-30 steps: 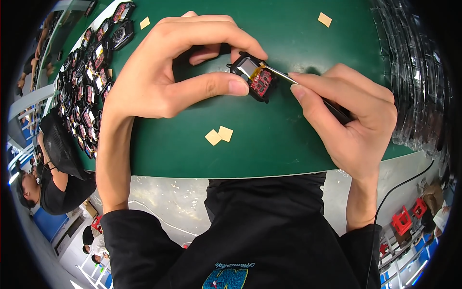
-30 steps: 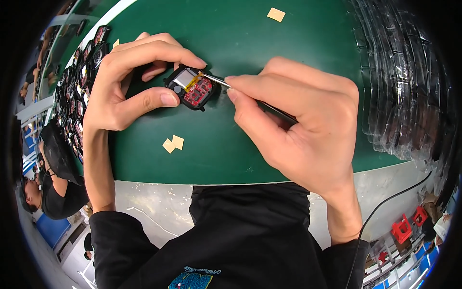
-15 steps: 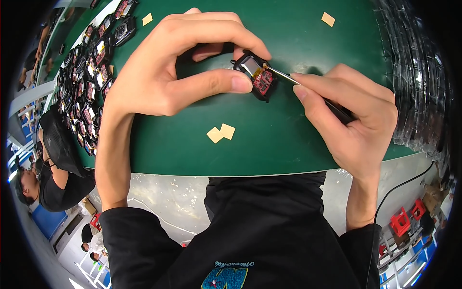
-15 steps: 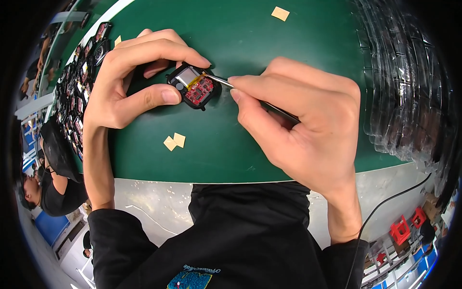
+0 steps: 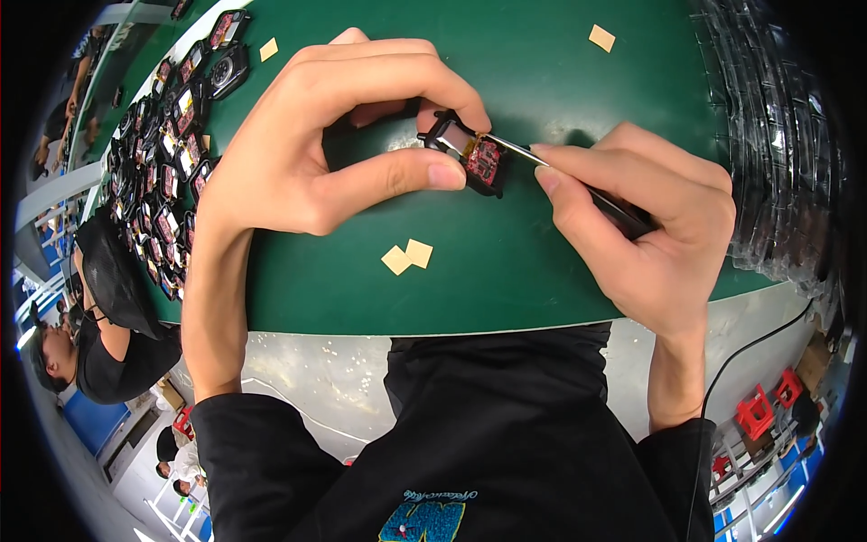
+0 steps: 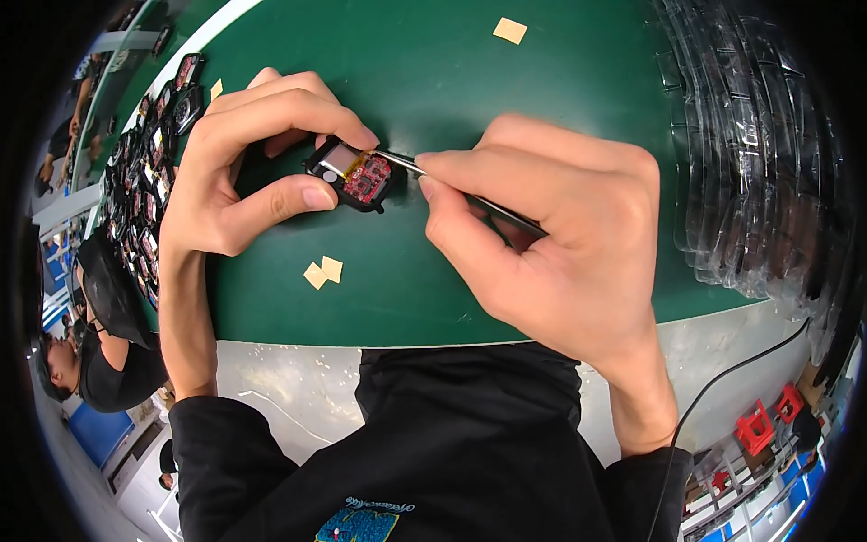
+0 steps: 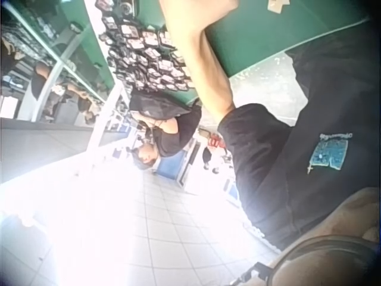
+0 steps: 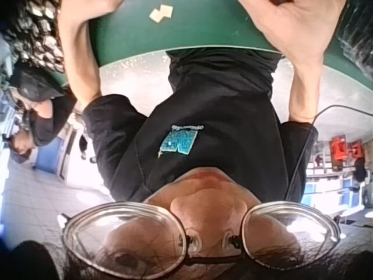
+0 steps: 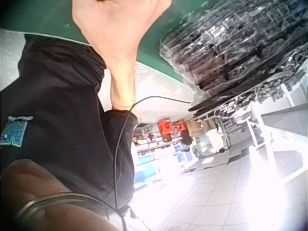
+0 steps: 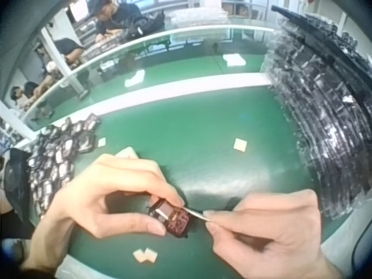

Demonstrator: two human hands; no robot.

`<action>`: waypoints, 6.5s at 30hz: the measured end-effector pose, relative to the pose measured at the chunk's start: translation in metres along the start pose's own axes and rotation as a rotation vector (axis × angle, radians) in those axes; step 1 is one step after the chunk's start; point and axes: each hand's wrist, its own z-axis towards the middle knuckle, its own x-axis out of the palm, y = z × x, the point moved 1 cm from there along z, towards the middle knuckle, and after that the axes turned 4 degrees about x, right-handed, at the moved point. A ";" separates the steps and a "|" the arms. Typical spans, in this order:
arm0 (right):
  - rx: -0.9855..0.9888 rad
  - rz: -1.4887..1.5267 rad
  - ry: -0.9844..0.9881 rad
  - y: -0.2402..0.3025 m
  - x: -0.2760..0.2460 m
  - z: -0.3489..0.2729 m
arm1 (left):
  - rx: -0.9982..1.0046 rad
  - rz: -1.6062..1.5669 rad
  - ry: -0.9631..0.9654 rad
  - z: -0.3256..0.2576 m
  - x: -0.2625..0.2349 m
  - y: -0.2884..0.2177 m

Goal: Use tweezers to precisely place and secure internal components of small electronic devices on a production line.

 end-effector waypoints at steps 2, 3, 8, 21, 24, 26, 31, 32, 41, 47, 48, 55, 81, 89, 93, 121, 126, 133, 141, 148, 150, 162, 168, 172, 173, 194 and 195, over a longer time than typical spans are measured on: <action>-0.026 -0.001 0.007 -0.002 0.002 0.000 | 0.002 -0.002 -0.005 -0.002 0.001 -0.001; -0.052 -0.003 0.013 -0.003 0.002 0.000 | -0.011 0.000 -0.004 -0.003 0.001 -0.002; -0.088 -0.012 0.000 -0.002 0.002 -0.001 | -0.034 -0.010 0.001 -0.001 -0.001 -0.006; 0.022 0.094 -0.234 0.002 -0.009 0.003 | -0.152 0.075 -0.088 0.004 0.002 -0.023; 0.007 0.145 -0.304 -0.003 -0.008 0.002 | -0.130 0.195 -0.047 0.014 0.006 -0.028; -0.005 0.175 -0.297 -0.002 -0.008 0.002 | -0.117 0.254 -0.071 0.008 0.010 -0.028; -0.034 0.296 -0.362 -0.007 -0.005 -0.008 | -0.211 0.197 -0.203 0.005 0.015 -0.033; -0.027 0.297 -0.362 -0.006 -0.006 -0.011 | -0.227 0.174 -0.242 0.002 0.015 -0.030; 0.132 0.349 -0.163 -0.002 -0.017 -0.021 | 0.063 0.051 -0.404 0.105 -0.042 -0.108; 0.089 0.323 -0.141 -0.005 -0.016 -0.021 | 0.441 0.242 -0.038 0.243 -0.018 -0.151; 0.091 0.320 -0.137 -0.003 -0.015 -0.020 | 0.447 0.264 0.008 0.252 -0.015 -0.151; 0.152 0.331 -0.186 -0.007 -0.012 -0.024 | 0.509 0.213 -0.129 0.241 -0.012 -0.160; 0.167 0.140 -0.226 -0.002 -0.013 -0.011 | 0.400 0.616 -0.877 0.019 -0.068 -0.194; 0.190 0.186 -0.195 -0.011 -0.021 -0.024 | -0.565 1.008 -0.436 0.015 -0.122 0.100; 0.154 0.212 -0.140 -0.029 -0.004 -0.025 | -0.649 0.933 -0.488 -0.002 -0.118 0.144; 0.182 0.139 -0.245 0.007 -0.001 -0.031 | 0.012 0.550 -0.335 -0.001 0.022 -0.017; 0.227 0.136 -0.240 0.013 0.003 -0.022 | -0.019 0.486 -0.260 -0.010 0.002 -0.022; 0.096 0.035 -0.202 0.004 -0.007 -0.001 | -0.165 0.411 -0.095 -0.013 -0.034 -0.030; 0.250 0.097 -0.220 0.000 -0.013 -0.008 | -0.212 0.244 -0.138 -0.009 -0.012 -0.010; 0.296 0.275 -0.095 0.002 -0.017 -0.014 | -0.097 0.098 -0.151 -0.012 0.009 -0.027; 0.371 0.483 -0.008 0.005 -0.017 -0.008 | -0.035 0.132 -0.150 -0.013 0.019 -0.020; 0.055 0.070 0.000 -0.001 -0.011 0.007 | -0.097 0.102 -0.132 -0.003 0.014 -0.013; 0.068 0.025 -0.012 0.000 -0.006 0.006 | -0.103 0.120 -0.132 -0.005 0.015 -0.012; -0.001 0.023 -0.064 -0.004 -0.004 0.005 | -0.160 0.117 -0.142 -0.003 0.015 -0.017; -0.014 -0.012 -0.088 -0.003 -0.005 0.005 | -0.163 0.114 -0.143 -0.003 0.015 -0.017; 0.026 -0.033 0.037 0.001 -0.010 0.004 | -0.119 0.003 -0.078 -0.006 0.006 -0.003; 0.034 -0.031 0.042 0.001 -0.010 0.004 | -0.129 0.011 -0.067 -0.006 0.006 -0.004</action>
